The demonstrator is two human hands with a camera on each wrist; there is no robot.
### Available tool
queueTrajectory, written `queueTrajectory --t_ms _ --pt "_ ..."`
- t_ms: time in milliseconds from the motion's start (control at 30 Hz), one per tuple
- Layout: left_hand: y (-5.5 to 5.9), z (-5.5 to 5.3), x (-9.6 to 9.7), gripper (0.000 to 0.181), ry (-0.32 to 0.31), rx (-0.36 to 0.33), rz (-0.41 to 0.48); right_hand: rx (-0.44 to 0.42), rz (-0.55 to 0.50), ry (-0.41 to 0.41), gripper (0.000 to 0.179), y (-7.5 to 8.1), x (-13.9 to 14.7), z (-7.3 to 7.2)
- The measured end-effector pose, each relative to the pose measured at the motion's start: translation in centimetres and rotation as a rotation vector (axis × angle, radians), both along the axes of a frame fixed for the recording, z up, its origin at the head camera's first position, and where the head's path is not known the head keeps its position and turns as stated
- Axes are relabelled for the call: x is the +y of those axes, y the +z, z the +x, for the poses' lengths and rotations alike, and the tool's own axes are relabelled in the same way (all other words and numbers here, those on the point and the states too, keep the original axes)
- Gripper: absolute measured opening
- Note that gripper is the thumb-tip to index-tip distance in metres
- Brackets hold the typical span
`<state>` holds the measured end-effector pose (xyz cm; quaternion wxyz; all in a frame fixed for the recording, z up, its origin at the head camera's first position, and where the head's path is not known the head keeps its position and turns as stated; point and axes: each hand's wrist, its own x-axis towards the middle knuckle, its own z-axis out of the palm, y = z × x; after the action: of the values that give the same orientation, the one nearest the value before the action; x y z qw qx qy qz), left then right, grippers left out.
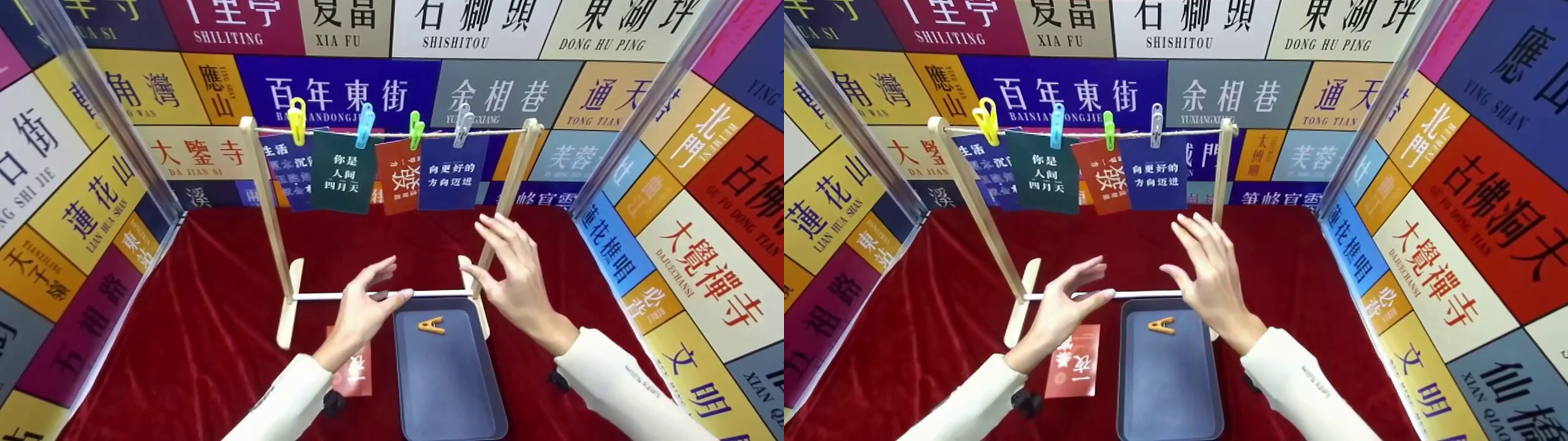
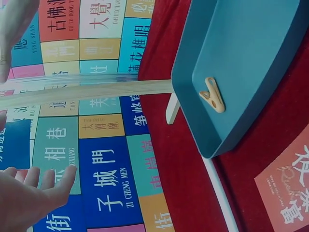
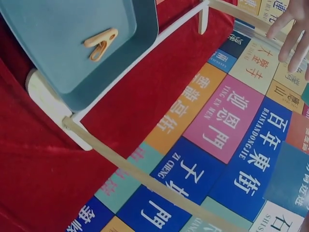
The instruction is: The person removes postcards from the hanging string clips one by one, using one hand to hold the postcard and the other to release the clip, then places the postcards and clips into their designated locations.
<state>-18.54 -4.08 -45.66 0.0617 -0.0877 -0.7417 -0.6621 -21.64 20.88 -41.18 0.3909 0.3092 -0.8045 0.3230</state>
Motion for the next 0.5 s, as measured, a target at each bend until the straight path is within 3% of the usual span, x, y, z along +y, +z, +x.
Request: queueTrajectory --t_ms 500 --pt "1.0 -1.3 0.5 0.062 -0.012 0.042 0.033 0.023 0.047 0.014 0.067 2.1 0.7 -1.4"
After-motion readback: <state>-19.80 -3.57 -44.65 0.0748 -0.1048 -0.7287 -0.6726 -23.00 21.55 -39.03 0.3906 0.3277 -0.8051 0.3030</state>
